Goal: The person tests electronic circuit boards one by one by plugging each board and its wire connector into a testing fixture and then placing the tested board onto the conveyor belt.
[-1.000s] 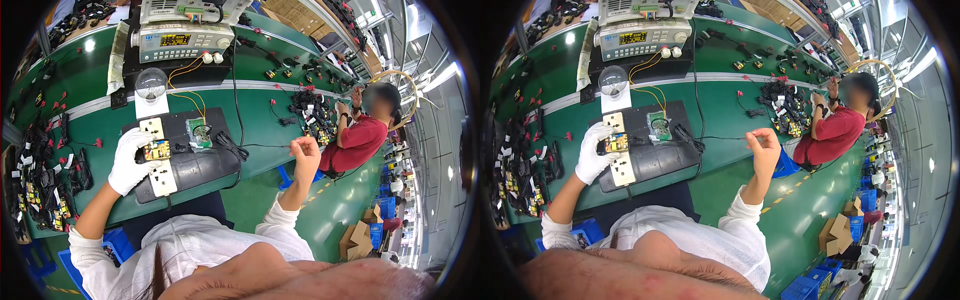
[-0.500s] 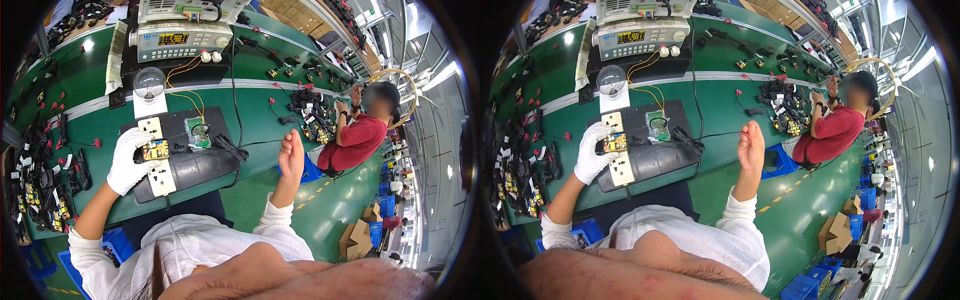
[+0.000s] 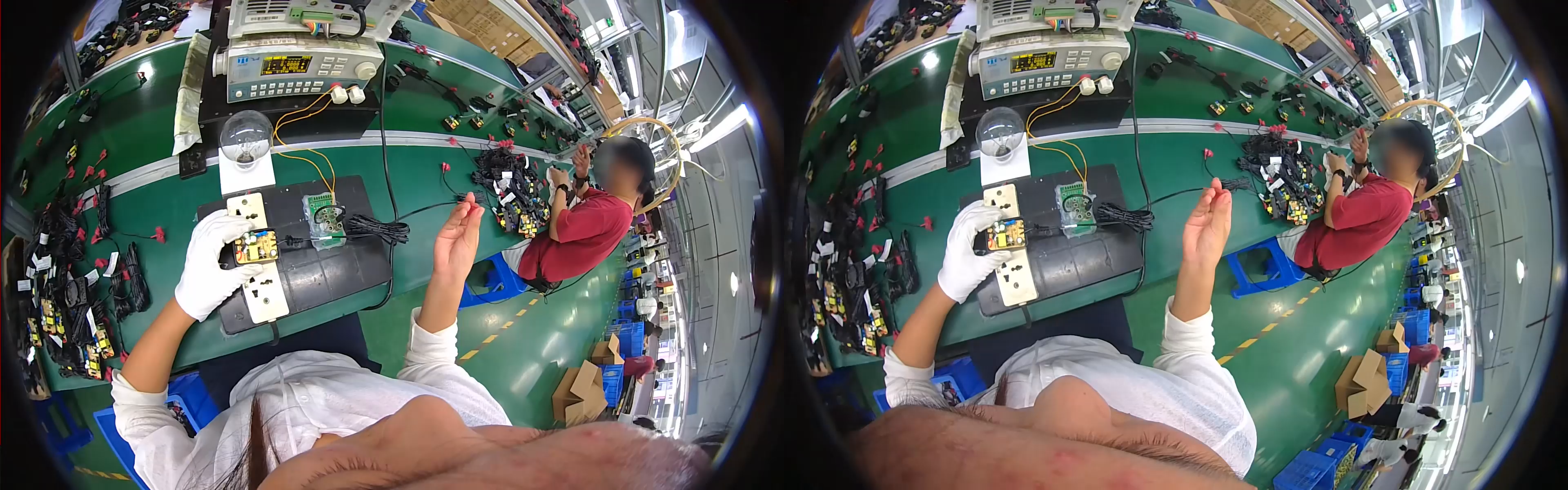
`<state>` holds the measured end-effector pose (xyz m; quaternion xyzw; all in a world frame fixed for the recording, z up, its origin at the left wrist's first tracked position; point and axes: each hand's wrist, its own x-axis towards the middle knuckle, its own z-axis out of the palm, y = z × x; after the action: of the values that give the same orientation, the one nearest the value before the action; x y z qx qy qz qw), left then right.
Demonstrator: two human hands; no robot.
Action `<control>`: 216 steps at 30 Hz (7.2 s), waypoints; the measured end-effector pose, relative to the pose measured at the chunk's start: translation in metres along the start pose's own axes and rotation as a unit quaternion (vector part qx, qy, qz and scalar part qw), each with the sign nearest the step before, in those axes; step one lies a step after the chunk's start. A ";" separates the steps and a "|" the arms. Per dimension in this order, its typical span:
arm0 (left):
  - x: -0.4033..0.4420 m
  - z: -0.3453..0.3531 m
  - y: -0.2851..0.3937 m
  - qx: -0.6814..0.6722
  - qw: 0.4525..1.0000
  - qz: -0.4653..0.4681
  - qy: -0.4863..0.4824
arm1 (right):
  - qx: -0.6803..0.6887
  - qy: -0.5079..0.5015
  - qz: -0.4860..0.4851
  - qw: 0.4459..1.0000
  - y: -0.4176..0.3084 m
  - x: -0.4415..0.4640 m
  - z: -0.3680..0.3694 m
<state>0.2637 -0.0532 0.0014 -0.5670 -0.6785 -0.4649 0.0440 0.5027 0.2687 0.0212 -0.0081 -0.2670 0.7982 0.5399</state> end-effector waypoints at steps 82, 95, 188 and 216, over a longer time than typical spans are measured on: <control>0.002 -0.003 0.010 0.012 0.999 -0.039 0.009 | -0.811 -0.219 -0.086 0.536 0.107 -0.088 0.088; 0.004 -0.005 0.012 0.007 0.999 -0.039 0.002 | -0.803 -0.221 -0.080 0.548 0.107 -0.087 0.088; 0.115 -0.158 -0.077 0.010 0.944 -0.189 0.269 | -0.866 -0.234 -0.223 0.382 0.140 0.231 -0.091; 0.017 -0.016 0.044 -0.228 0.960 -0.164 0.015 | -0.177 -0.170 0.174 0.954 -0.074 -0.034 0.021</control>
<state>0.2855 -0.0544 0.0457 -0.4358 -0.6375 -0.6167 -0.1526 0.5743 0.2515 0.0622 -0.0146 -0.4863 0.8094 0.3290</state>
